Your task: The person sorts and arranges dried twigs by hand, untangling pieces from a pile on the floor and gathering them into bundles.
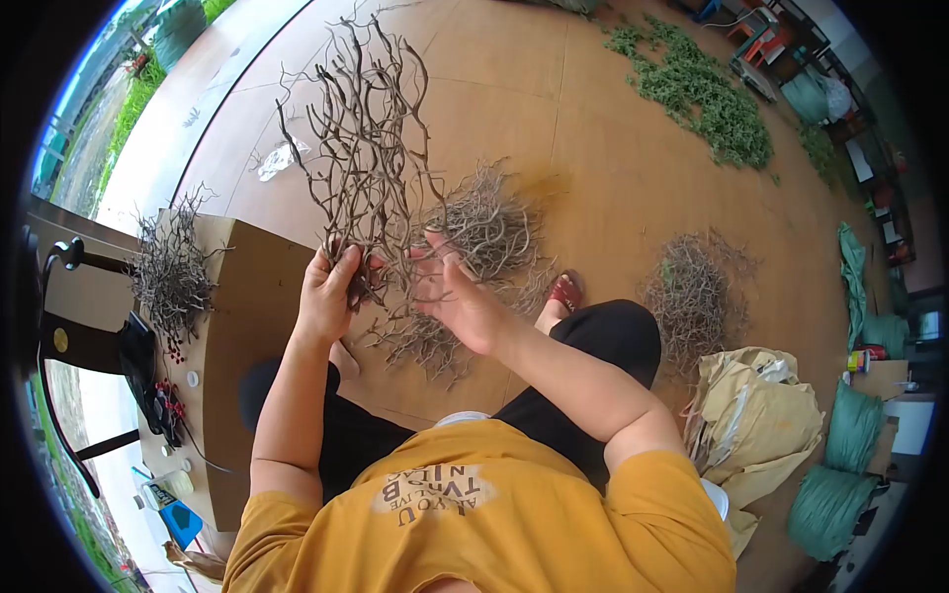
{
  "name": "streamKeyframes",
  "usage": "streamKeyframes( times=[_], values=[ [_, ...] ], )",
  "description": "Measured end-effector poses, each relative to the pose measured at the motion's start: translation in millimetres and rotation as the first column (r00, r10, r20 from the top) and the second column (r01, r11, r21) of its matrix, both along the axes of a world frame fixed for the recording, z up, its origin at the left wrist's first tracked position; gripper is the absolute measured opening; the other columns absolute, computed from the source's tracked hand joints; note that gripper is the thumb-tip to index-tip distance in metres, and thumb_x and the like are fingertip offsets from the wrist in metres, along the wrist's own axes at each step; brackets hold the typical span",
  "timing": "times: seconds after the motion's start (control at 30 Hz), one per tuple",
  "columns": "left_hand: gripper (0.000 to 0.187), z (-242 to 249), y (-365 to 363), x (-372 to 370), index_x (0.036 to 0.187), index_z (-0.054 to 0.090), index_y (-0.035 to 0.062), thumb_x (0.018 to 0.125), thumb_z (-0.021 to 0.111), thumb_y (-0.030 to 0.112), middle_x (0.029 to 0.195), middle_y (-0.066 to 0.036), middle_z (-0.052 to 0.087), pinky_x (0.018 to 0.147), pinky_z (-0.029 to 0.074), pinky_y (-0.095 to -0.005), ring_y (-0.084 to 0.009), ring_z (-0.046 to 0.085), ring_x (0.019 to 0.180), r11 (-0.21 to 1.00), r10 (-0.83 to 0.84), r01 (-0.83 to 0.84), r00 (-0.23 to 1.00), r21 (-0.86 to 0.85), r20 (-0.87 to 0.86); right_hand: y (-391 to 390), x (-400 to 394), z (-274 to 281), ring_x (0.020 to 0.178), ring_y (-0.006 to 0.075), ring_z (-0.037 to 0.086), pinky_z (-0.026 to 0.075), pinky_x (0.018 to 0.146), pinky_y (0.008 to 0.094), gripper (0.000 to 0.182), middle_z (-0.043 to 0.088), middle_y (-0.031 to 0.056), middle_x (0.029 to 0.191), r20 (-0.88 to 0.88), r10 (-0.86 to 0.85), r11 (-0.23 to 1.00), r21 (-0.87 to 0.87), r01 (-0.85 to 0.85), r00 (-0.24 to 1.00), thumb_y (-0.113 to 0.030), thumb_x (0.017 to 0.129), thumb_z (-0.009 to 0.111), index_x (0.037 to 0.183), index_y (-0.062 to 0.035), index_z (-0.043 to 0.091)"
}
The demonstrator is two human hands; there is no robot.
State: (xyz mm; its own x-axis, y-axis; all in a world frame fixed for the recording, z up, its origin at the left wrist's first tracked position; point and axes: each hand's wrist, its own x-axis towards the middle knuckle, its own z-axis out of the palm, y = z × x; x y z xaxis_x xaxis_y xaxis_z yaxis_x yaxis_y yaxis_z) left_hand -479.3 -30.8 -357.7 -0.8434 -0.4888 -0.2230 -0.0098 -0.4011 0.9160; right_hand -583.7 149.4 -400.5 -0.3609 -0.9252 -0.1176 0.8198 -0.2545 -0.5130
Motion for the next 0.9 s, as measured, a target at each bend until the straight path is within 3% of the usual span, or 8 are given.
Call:
streamKeyframes(
  times=[0.23, 0.4, 0.5, 0.6, 0.67, 0.7, 0.77, 0.9],
  values=[
    [0.067, -18.9, 29.2, -17.0, 0.13, 0.027, 0.0055, 0.08, 0.072, 0.007, 0.117, -0.007, 0.05, 0.093, 0.042, -0.0306, -0.0169, 0.052, 0.106, 0.988, -0.149, 0.144, 0.984, -0.055, -0.099, -23.4, -8.9, 5.5, 0.101, 0.007, 0.053, 0.042, 0.088, 0.0289, 0.036, 0.056, -0.0014, 0.118, -0.264, -0.216, 0.929, 0.241, 0.281, 0.94, -0.025, 0.094, 0.055, 0.128, -0.014, 0.05],
    [0.059, -26.8, 42.7, -23.9, 0.128, 0.034, 0.0056, 0.079, 0.067, -0.002, 0.117, -0.007, 0.051, 0.086, 0.046, -0.0276, -0.0151, 0.053, 0.104, 0.992, -0.029, 0.031, 0.999, -0.119, 0.023, -33.6, -12.9, 7.5, 0.102, 0.0073, 0.052, 0.044, 0.089, 0.0255, 0.024, 0.058, 0.0002, 0.117, -0.273, -0.18, 0.951, 0.196, 0.238, 0.945, -0.014, 0.096, 0.05, 0.118, -0.0075, 0.058],
    [0.059, -30.5, 34.5, -25.9, 0.135, 0.034, 0.0038, 0.082, 0.059, -0.005, 0.126, -0.013, 0.05, 0.088, 0.049, -0.0311, -0.0227, 0.055, 0.109, 0.99, -0.099, 0.104, 0.994, -0.098, 0.05, -45.1, -12.6, -2.2, 0.091, 0.0083, 0.056, 0.047, 0.079, 0.0245, 0.023, 0.064, 0.0018, 0.105, -0.589, -0.246, 0.918, 0.112, 0.379, 0.77, -0.013, 0.094, 0.053, 0.114, -0.0076, 0.061],
    [0.043, -35.5, 23.6, -22.8, 0.122, 0.046, 0.0021, 0.083, 0.064, 0.004, 0.102, -0.007, 0.059, 0.067, 0.05, -0.0218, -0.0131, 0.06, 0.08, 0.982, -0.039, 0.061, 0.991, -0.177, 0.126, -54.3, -6.9, -3.1, 0.086, 0.014, 0.058, 0.048, 0.076, 0.0295, 0.019, 0.063, 0.0077, 0.088, -0.624, -0.394, 0.838, 0.059, 0.543, 0.675, -0.013, 0.086, 0.06, 0.101, -0.0016, 0.063],
    [0.044, -36.8, 15.2, -21.0, 0.123, 0.047, 0.001, 0.084, 0.065, 0.008, 0.102, -0.008, 0.059, 0.065, 0.05, -0.0216, -0.0133, 0.06, 0.078, 0.951, 0.075, -0.019, 0.982, -0.308, 0.174, -62.3, 0.0, -9.8, 0.089, 0.0193, 0.059, 0.047, 0.081, 0.0324, 0.028, 0.063, 0.0118, 0.092, -0.515, -0.431, 0.839, 0.071, 0.539, 0.741, -0.016, 0.085, 0.062, 0.109, -0.0013, 0.06],
    [0.045, -40.4, 18.3, -22.8, 0.124, 0.047, 0.0005, 0.084, 0.066, 0.01, 0.103, -0.009, 0.059, 0.065, 0.05, -0.0216, -0.0138, 0.06, 0.078, 0.925, 0.163, -0.103, 0.977, -0.367, 0.136, -66.5, -0.7, -24.6, 0.103, 0.0268, 0.055, 0.043, 0.092, 0.0369, 0.049, 0.058, 0.0191, 0.108, -0.765, -0.326, 0.787, 0.106, 0.607, 0.555, -0.024, 0.082, 0.066, 0.124, -0.0034, 0.051],
    [0.05, -60.4, 5.9, -27.4, 0.126, 0.046, -0.0002, 0.083, 0.068, 0.014, 0.107, -0.012, 0.059, 0.071, 0.051, -0.0255, -0.0172, 0.06, 0.085, 0.893, 0.234, -0.202, 0.972, -0.402, 0.032, -64.7, 13.1, -29.5, 0.121, 0.0346, 0.042, 0.033, 0.105, 0.0395, 0.076, 0.037, 0.0245, 0.132, -0.732, -0.143, 0.79, 0.321, 0.523, 0.666, -0.03, 0.077, 0.069, 0.138, -0.0037, 0.032],
    [0.056, -50.2, 5.2, -31.7, 0.13, 0.043, 0.0023, 0.083, 0.068, 0.019, 0.111, -0.012, 0.059, 0.075, 0.048, -0.0307, -0.0199, 0.059, 0.093, 0.82, 0.291, -0.196, 0.952, -0.537, 0.096, -43.6, 22.2, -30.6, 0.121, 0.0317, 0.045, 0.036, 0.103, 0.0393, 0.063, 0.045, 0.0218, 0.128, -0.788, -0.057, 0.732, 0.385, 0.562, 0.614, -0.028, 0.079, 0.069, 0.127, 0.0013, 0.043]
  ],
)
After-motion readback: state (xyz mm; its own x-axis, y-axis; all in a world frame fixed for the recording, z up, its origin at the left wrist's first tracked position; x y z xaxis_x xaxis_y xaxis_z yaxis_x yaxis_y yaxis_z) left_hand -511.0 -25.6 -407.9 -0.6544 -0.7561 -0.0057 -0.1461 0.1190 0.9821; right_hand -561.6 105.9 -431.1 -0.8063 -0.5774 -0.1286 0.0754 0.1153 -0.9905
